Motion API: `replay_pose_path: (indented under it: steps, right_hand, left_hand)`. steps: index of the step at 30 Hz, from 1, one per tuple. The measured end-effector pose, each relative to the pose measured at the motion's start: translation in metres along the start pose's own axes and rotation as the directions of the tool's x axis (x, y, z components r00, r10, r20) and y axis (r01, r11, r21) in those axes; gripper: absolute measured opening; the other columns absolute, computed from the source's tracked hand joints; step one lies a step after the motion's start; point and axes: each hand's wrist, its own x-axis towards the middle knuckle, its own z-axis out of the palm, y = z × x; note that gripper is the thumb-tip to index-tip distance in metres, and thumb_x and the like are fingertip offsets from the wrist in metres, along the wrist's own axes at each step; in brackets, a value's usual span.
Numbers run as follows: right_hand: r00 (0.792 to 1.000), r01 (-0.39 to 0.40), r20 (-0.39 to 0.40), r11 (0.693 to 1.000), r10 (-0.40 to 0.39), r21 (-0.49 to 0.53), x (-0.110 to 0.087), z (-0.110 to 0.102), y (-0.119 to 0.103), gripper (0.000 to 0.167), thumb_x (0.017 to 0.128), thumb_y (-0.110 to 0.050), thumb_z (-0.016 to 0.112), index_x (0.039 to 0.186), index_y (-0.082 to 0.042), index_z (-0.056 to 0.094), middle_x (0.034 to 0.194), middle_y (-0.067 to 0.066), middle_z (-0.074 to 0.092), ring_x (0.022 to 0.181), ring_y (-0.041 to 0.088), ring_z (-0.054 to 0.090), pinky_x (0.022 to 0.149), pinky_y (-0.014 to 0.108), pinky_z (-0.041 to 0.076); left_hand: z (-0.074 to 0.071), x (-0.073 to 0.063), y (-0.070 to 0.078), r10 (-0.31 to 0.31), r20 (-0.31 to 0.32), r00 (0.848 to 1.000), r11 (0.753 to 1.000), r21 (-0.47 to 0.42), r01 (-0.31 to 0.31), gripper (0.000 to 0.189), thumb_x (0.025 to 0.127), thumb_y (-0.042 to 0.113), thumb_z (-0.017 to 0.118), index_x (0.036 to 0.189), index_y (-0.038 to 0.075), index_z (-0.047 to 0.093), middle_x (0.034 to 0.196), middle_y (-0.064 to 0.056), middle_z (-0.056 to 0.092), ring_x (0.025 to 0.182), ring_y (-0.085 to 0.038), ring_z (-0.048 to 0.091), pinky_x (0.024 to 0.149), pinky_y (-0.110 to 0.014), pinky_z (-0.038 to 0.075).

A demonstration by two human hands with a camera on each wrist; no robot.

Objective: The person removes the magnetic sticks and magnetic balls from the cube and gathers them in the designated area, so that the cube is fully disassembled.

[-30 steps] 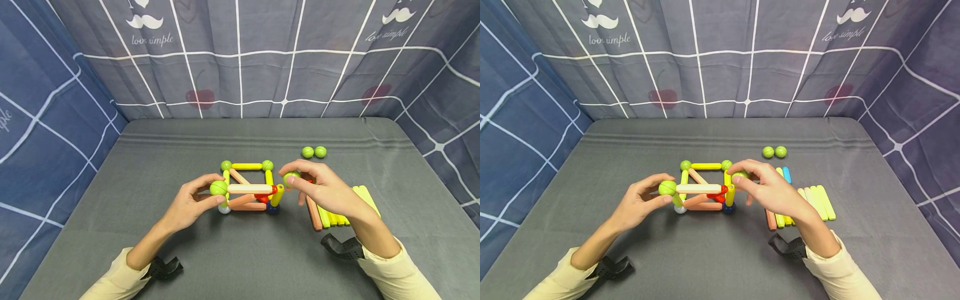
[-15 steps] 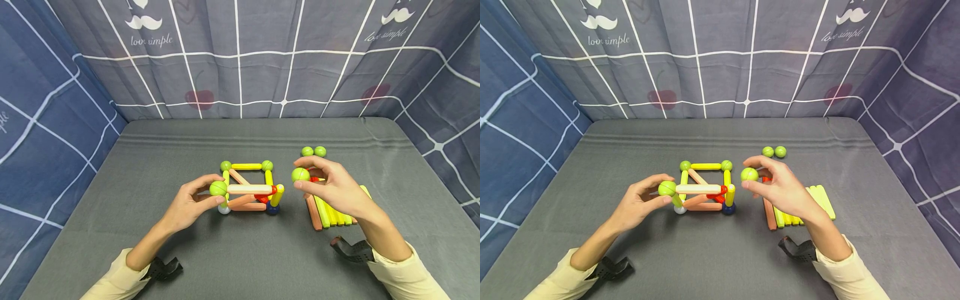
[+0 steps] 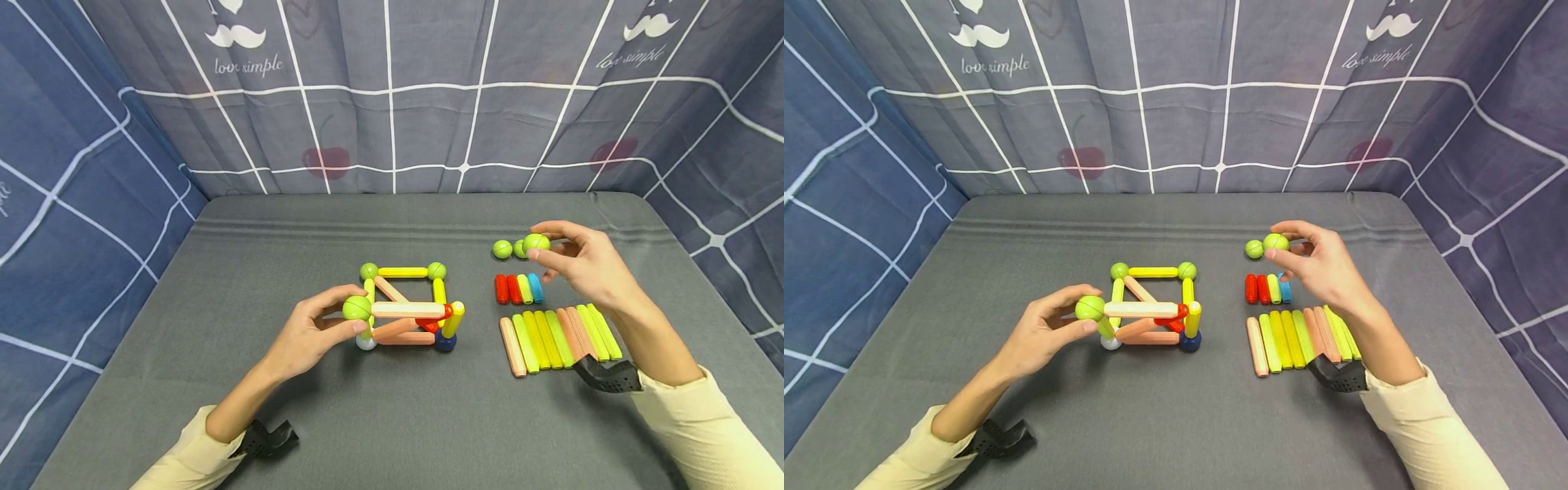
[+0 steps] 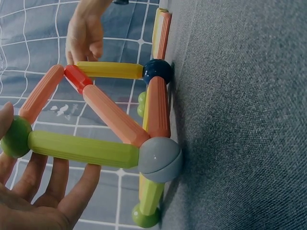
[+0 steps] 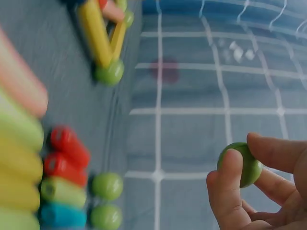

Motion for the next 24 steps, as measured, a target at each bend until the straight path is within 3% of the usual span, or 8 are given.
replay_pose_path:
  steps: [6, 9, 14, 21, 24]
  right_hand:
    - [0.993, -0.104, 0.046, 0.993, 0.106, -0.054, 0.029, -0.021, 0.031, 0.045, 0.097, -0.014, 0.065, 0.135, 0.006, 0.050, 0.123, 0.021, 0.053, 0.071, 0.012, 0.063, 0.067, 0.029, 0.058]
    - [0.985, -0.138, 0.088, 0.982, 0.150, -0.132, 0.041, -0.027, 0.048, 0.048, 0.098, -0.014, 0.063, 0.137, 0.010, 0.046, 0.125, 0.027, 0.051, 0.078, 0.009, 0.061, 0.068, 0.031, 0.058]
    - [0.963, -0.207, 0.132, 0.959, 0.235, -0.193, 0.055, -0.030, 0.073, 0.050, 0.098, -0.012, 0.061, 0.137, 0.014, 0.042, 0.125, 0.029, 0.047, 0.091, 0.024, 0.060, 0.070, 0.031, 0.058]
    - [0.953, -0.217, 0.161, 0.949, 0.257, -0.227, 0.072, -0.026, 0.089, 0.049, 0.096, -0.006, 0.061, 0.134, 0.019, 0.042, 0.121, 0.031, 0.047, 0.091, 0.021, 0.056, 0.067, 0.028, 0.057]
    - [0.945, -0.225, 0.188, 0.947, 0.269, -0.227, 0.075, -0.025, 0.091, 0.050, 0.097, -0.005, 0.060, 0.135, 0.019, 0.039, 0.123, 0.033, 0.046, 0.096, 0.027, 0.056, 0.070, 0.031, 0.058]
  left_hand:
    - [-0.001, 0.000, -0.001, 0.005, 0.009, 1.000, 1.000, -0.006, -0.005, 0.037, 0.090, -0.001, 0.070, 0.125, 0.001, 0.061, 0.109, -0.010, 0.062, 0.102, -0.021, 0.062, 0.086, -0.037, 0.055]
    - [-0.001, 0.000, -0.001, 0.002, 0.010, 1.000, 1.000, -0.003, -0.002, 0.037, 0.090, -0.001, 0.070, 0.126, 0.002, 0.061, 0.110, -0.010, 0.063, 0.102, -0.021, 0.062, 0.086, -0.037, 0.055]
    - [-0.001, 0.000, -0.001, -0.006, 0.008, 1.000, 1.000, 0.003, 0.006, 0.038, 0.090, 0.000, 0.070, 0.127, 0.002, 0.060, 0.111, -0.010, 0.063, 0.103, -0.021, 0.062, 0.086, -0.035, 0.055]
    - [-0.002, 0.000, -0.002, -0.006, -0.003, 1.000, 1.000, 0.009, 0.006, 0.038, 0.090, 0.000, 0.070, 0.126, 0.003, 0.061, 0.109, -0.009, 0.064, 0.101, -0.021, 0.063, 0.086, -0.035, 0.055]
    - [-0.002, 0.001, -0.002, -0.001, -0.005, 1.000, 1.000, 0.013, 0.002, 0.038, 0.090, 0.000, 0.071, 0.126, 0.003, 0.061, 0.108, -0.009, 0.064, 0.100, -0.022, 0.063, 0.086, -0.036, 0.055]
